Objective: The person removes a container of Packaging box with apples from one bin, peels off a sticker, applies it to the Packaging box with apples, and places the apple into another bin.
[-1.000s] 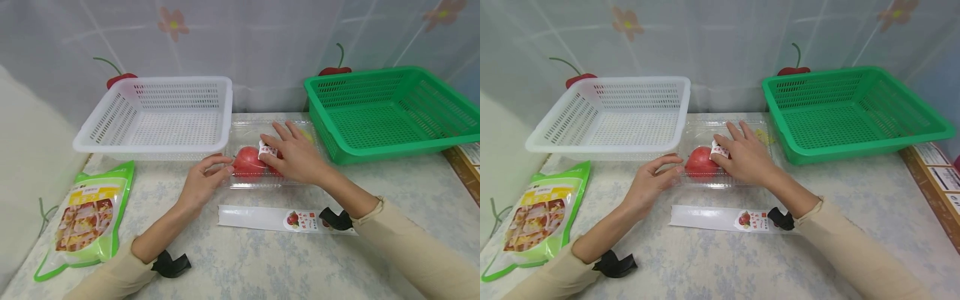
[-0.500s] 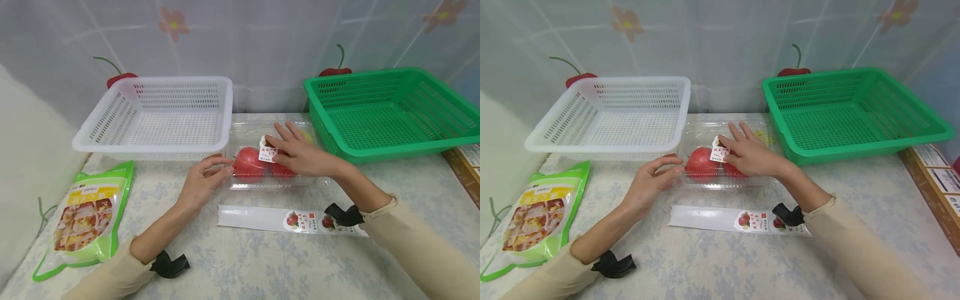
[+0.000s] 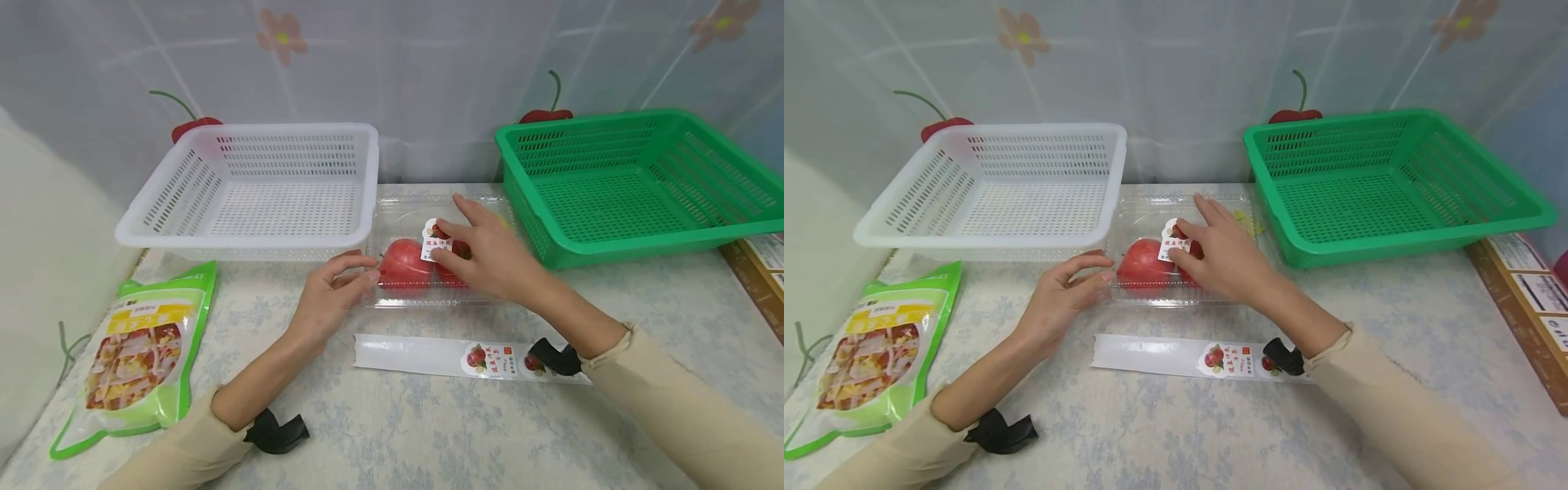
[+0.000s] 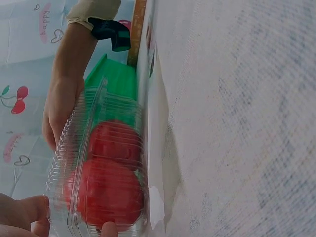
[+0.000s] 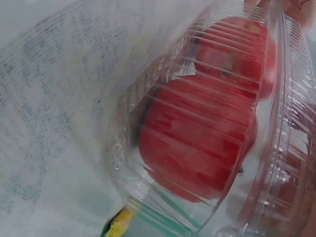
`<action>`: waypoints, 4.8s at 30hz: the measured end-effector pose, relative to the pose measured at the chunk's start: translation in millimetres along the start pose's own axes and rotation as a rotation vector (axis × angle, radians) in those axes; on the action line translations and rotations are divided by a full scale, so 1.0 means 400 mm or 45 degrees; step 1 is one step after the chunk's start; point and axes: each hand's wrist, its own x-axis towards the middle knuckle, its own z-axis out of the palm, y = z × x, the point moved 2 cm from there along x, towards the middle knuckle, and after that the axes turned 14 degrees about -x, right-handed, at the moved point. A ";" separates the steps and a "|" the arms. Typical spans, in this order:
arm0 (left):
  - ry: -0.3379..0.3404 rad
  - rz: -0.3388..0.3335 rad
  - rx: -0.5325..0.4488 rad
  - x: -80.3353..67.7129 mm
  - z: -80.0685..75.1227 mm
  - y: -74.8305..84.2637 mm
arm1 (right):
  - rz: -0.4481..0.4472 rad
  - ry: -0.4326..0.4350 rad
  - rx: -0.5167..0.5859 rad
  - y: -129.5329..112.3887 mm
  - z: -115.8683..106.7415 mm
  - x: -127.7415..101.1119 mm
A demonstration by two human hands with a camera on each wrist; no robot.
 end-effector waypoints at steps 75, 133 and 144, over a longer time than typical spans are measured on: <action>-0.018 0.034 0.025 -0.004 0.000 -0.008 | -0.072 0.306 -0.054 -0.002 -0.005 -0.006; 0.014 0.045 0.036 -0.011 0.014 -0.005 | -0.365 0.166 -0.055 0.006 0.008 -0.036; 0.021 0.065 0.013 -0.009 0.011 -0.011 | -0.494 0.411 0.092 0.007 0.005 -0.052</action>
